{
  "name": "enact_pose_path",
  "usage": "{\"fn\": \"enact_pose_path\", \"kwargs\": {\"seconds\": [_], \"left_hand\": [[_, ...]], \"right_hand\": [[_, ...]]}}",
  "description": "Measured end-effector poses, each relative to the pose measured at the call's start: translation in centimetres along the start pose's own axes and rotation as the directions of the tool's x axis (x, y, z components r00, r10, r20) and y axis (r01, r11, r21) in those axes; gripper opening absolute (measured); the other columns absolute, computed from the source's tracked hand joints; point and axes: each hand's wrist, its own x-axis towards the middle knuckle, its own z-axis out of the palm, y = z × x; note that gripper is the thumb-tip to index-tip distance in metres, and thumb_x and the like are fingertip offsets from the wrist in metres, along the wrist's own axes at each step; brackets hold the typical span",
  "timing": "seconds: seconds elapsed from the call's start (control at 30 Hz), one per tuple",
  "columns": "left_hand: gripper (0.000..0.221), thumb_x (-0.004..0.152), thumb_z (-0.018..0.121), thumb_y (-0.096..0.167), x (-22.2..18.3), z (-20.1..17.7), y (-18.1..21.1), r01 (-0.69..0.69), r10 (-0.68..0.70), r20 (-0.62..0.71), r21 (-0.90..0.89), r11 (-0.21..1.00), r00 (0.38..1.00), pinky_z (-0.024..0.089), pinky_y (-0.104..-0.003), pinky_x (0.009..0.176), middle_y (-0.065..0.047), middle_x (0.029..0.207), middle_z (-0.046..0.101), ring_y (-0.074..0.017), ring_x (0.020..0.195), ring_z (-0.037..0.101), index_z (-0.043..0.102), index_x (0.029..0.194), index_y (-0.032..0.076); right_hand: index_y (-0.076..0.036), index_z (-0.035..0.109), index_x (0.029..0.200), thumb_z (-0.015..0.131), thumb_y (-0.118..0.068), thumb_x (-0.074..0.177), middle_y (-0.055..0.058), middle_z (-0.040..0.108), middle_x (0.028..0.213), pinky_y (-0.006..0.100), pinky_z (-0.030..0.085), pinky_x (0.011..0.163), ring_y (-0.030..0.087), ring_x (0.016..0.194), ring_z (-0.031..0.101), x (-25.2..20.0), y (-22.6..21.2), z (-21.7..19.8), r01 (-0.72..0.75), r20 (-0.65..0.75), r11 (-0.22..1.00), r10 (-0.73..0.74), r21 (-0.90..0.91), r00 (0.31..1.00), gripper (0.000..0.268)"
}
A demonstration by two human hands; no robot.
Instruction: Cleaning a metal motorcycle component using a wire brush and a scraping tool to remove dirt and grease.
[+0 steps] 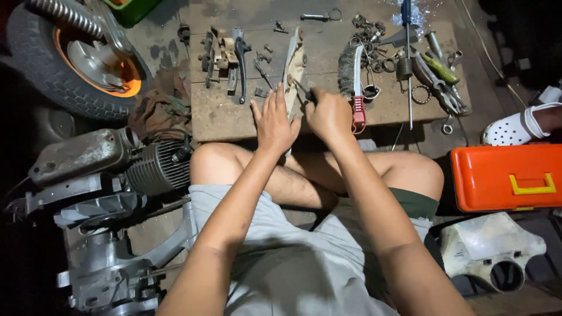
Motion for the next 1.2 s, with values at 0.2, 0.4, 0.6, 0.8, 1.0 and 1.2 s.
{"fn": "enact_pose_path", "kwargs": {"seconds": [0.2, 0.4, 0.6, 0.8, 1.0, 1.2], "left_hand": [[0.088, 0.089, 0.071, 0.019, -0.2, 0.8, -0.8, -0.01, 0.01, -0.009, 0.003, 1.0, 1.0, 0.007, -0.075, 0.118, -0.028, 0.14, 0.056, -0.0417, 0.138, 0.053, 0.023, 0.161, 0.0], [0.09, 0.083, 0.074, 0.015, -0.4, 1.0, -1.0, -0.056, 0.053, -0.08, -0.029, 0.998, 0.995, 0.012, -0.074, 0.118, -0.029, 0.14, 0.056, -0.0451, 0.132, 0.057, 0.028, 0.159, 0.0], [0.096, 0.08, 0.076, 0.02, -0.4, 0.8, -1.2, -0.057, 0.051, -0.049, -0.129, 0.99, 0.997, 0.011, -0.073, 0.119, -0.028, 0.146, 0.051, -0.0459, 0.135, 0.053, 0.026, 0.16, 0.002], [0.098, 0.075, 0.076, 0.022, -0.1, 0.6, -1.2, -0.045, 0.04, -0.038, -0.138, 0.989, 0.998, 0.018, -0.069, 0.12, -0.027, 0.145, 0.052, -0.0453, 0.134, 0.053, 0.029, 0.159, 0.002], [0.1, 0.073, 0.077, 0.023, -0.1, 1.2, -1.8, -0.03, 0.029, -0.011, -0.104, 0.994, 1.0, 0.019, -0.068, 0.12, -0.025, 0.149, 0.049, -0.0433, 0.136, 0.051, 0.029, 0.159, 0.003], [0.097, 0.075, 0.074, 0.027, 0.0, 0.0, -1.0, -0.021, 0.022, 0.01, -0.13, 0.991, 1.0, 0.02, -0.07, 0.119, -0.029, 0.144, 0.052, -0.046, 0.134, 0.053, 0.031, 0.157, -0.001]], "right_hand": [[-0.013, 0.078, 0.104, 0.073, -0.031, 0.083, 0.017, 0.074, 0.077, 0.046, 0.062, 0.065, 0.036, 0.076, 0.077, 1.6, -1.6, 0.8, 0.054, -0.017, 0.976, -0.059, -0.212, 0.998, 0.028], [-0.007, 0.075, 0.107, 0.064, -0.025, 0.089, 0.026, 0.074, 0.081, 0.055, 0.061, 0.069, 0.045, 0.081, 0.075, 0.3, -2.2, -2.1, 0.035, 0.132, 0.998, -0.029, -0.043, 0.991, 0.028], [-0.009, 0.077, 0.106, 0.062, -0.024, 0.091, 0.023, 0.075, 0.082, 0.055, 0.061, 0.069, 0.043, 0.083, 0.076, 1.0, -1.7, -1.6, -0.062, 0.08, 0.997, 0.058, 0.047, 0.995, 0.026], [-0.007, 0.076, 0.113, 0.059, -0.023, 0.093, 0.027, 0.075, 0.087, 0.053, 0.06, 0.077, 0.044, 0.09, 0.075, 1.0, -2.1, -0.6, -0.138, 0.084, 0.99, 0.134, 0.042, 0.987, 0.031], [-0.004, 0.076, 0.114, 0.064, -0.027, 0.091, 0.03, 0.075, 0.09, 0.056, 0.06, 0.079, 0.046, 0.091, 0.075, -1.0, -2.6, -2.3, -0.074, 0.122, 0.997, 0.076, -0.022, 0.99, 0.035], [-0.007, 0.075, 0.119, 0.059, -0.03, 0.092, 0.028, 0.075, 0.09, 0.055, 0.058, 0.083, 0.047, 0.093, 0.074, -0.2, -0.9, -1.4, -0.111, 0.099, 0.989, 0.101, 0.101, 0.99, 0.039]]}}
